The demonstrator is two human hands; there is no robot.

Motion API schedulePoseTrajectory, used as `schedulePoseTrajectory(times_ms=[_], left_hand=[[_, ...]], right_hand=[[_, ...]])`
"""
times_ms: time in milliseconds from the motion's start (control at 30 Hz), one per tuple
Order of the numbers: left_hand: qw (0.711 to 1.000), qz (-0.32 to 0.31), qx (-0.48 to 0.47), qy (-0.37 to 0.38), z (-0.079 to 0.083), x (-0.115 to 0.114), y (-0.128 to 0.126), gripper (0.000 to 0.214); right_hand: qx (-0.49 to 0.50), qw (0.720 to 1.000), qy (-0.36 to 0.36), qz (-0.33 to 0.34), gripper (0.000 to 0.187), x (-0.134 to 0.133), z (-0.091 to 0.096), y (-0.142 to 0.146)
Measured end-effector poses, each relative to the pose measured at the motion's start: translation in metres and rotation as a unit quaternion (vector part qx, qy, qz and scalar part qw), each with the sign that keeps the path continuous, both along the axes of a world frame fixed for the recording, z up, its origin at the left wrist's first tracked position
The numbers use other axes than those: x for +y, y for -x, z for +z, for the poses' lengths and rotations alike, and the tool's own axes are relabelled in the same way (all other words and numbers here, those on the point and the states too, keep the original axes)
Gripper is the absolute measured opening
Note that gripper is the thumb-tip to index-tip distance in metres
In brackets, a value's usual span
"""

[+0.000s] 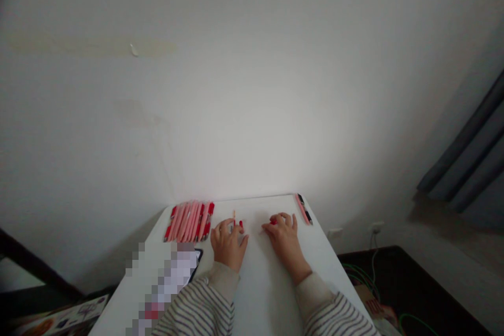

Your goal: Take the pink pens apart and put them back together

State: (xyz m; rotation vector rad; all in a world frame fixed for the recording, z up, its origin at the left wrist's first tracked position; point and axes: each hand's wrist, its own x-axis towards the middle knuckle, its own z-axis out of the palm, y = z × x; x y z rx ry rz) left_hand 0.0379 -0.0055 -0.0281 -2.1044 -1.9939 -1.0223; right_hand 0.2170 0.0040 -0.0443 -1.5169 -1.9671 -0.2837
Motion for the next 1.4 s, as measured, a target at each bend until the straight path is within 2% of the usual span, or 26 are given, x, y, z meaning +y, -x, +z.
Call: schedulePoseTrajectory(times_ms=[200, 433, 800, 1200, 1400], left_hand=[[0.999, 0.025, 0.029, 0.005, 0.000, 0.003, 0.001, 0.015], [0.999, 0.018, 0.044, -0.004, 0.003, 0.001, 0.002, 0.013], [0.999, 0.014, 0.035, 0.003, 0.001, 0.001, 0.001, 0.011], [1.000, -0.013, 0.004, 0.020, 0.002, -0.004, -0.004, 0.007], [1.000, -0.006, -0.010, 0.020, -0.001, -0.001, -0.007, 0.010]], right_hand=[[0.024, 1.000, 0.003, 0.009, 0.024, -0.002, -0.003, -0.002], [0.052, 0.998, 0.025, 0.010, 0.022, -0.001, -0.006, -0.005], [0.058, 0.998, 0.010, 0.018, 0.020, 0.000, -0.008, -0.006], [0.084, 0.996, 0.026, 0.018, 0.016, 0.002, -0.010, -0.006], [0.084, 0.996, 0.023, 0.014, 0.014, 0.002, -0.011, -0.005]])
